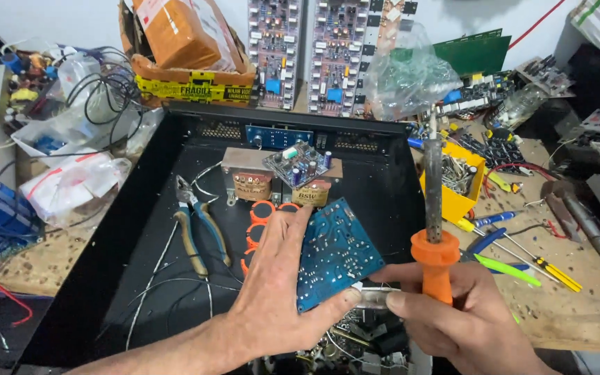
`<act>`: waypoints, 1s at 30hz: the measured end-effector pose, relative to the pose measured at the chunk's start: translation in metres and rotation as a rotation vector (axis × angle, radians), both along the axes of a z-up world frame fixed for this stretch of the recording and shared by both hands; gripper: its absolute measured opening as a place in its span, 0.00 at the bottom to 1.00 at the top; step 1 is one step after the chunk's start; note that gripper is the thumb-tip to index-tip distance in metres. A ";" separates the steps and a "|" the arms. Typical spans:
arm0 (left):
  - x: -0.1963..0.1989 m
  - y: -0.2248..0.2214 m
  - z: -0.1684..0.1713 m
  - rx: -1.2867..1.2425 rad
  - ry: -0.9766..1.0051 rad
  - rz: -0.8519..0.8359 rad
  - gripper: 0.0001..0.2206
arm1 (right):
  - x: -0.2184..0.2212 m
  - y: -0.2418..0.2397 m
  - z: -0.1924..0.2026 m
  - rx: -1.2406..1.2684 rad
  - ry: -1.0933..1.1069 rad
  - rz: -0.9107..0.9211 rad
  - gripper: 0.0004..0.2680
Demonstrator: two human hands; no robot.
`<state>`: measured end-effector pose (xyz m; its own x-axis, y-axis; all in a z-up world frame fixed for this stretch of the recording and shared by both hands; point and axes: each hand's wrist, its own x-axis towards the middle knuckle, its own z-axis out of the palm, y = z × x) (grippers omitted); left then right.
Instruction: Soldering components onto a circuit board and using pliers to cut wires while assembling an electronic device.
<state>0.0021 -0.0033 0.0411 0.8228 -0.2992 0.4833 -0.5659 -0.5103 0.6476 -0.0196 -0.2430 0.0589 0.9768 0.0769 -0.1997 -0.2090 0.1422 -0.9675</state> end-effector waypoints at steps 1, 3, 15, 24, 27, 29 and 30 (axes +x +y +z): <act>0.000 0.000 0.000 -0.004 0.002 0.001 0.44 | -0.001 0.000 0.000 -0.004 0.002 0.001 0.11; -0.001 0.000 0.002 -0.020 -0.054 -0.015 0.44 | -0.002 0.000 -0.001 0.039 -0.001 0.073 0.11; 0.000 0.001 0.002 -0.007 0.011 -0.021 0.46 | 0.000 -0.002 -0.007 0.051 -0.018 0.086 0.11; 0.000 0.001 -0.001 0.004 -0.041 -0.005 0.44 | 0.000 -0.006 -0.014 0.022 -0.031 0.113 0.11; 0.000 -0.001 -0.002 -0.002 -0.101 -0.005 0.43 | 0.001 -0.010 -0.020 0.040 -0.037 0.110 0.11; -0.001 -0.001 -0.002 0.011 -0.124 0.006 0.43 | 0.000 -0.011 -0.023 0.039 -0.048 0.106 0.11; -0.001 0.000 -0.002 0.025 -0.147 0.017 0.44 | 0.000 -0.012 -0.025 0.037 -0.059 0.103 0.11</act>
<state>0.0010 -0.0038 0.0388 0.7489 -0.2989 0.5914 -0.6446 -0.5356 0.5455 -0.0193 -0.2548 0.0340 0.9734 0.1835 -0.1375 -0.1673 0.1586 -0.9731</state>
